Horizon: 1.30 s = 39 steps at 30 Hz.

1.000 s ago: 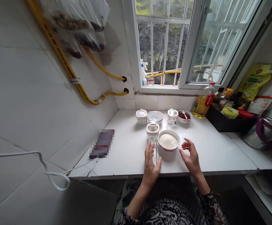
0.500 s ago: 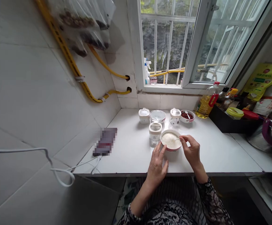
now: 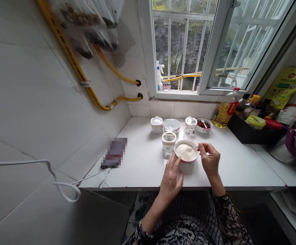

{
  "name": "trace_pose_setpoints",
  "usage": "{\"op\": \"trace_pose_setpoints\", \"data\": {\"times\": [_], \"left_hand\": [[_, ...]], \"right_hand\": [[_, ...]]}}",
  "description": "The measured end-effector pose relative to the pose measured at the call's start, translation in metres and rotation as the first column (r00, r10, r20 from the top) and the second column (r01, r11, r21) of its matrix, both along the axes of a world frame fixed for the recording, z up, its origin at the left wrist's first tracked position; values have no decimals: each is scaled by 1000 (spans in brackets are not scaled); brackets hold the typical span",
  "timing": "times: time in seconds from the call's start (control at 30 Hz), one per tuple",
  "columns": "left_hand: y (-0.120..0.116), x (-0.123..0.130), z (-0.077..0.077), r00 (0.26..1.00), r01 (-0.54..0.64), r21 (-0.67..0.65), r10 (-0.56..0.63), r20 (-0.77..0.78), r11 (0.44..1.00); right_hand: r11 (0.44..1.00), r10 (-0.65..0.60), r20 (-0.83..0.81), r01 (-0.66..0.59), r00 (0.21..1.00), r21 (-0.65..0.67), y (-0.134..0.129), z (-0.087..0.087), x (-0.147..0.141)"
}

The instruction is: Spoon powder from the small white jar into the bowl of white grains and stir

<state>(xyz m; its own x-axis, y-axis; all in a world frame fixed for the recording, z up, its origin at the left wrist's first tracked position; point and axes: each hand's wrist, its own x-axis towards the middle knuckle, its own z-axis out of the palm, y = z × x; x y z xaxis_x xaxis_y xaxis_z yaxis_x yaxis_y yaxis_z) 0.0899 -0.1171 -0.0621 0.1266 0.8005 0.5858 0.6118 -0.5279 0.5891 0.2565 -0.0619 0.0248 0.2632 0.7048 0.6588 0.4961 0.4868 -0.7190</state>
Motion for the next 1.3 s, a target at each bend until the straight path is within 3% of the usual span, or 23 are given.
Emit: {"op": "trace_pose_setpoints", "data": {"times": [0.33, 0.53, 0.8, 1.03, 1.13, 1.3], "left_hand": [[0, -1, -1, 1000, 3, -2, -3, -13, 1000], [0, -1, -1, 1000, 1, -1, -1, -23, 1000], [0, 1, -2, 1000, -12, 13, 12, -14, 1000], [0, 2, -2, 1000, -16, 12, 16, -12, 1000], [0, 2, -3, 1000, -13, 9, 13, -19, 1000], [0, 1, -1, 999, -14, 13, 14, -35, 1000]], "right_hand": [[994, 64, 283, -88, 957, 70, -22, -12, 5], [984, 87, 399, -141, 913, 110, -24, -3, 12], [941, 89, 637, -273, 766, 198, -20, 1, 9], [934, 66, 703, -291, 708, 205, -27, 1, 15], [923, 40, 693, -292, 720, 249, -29, -5, 15], [903, -64, 655, -235, 753, 359, -34, -31, 12]]}}
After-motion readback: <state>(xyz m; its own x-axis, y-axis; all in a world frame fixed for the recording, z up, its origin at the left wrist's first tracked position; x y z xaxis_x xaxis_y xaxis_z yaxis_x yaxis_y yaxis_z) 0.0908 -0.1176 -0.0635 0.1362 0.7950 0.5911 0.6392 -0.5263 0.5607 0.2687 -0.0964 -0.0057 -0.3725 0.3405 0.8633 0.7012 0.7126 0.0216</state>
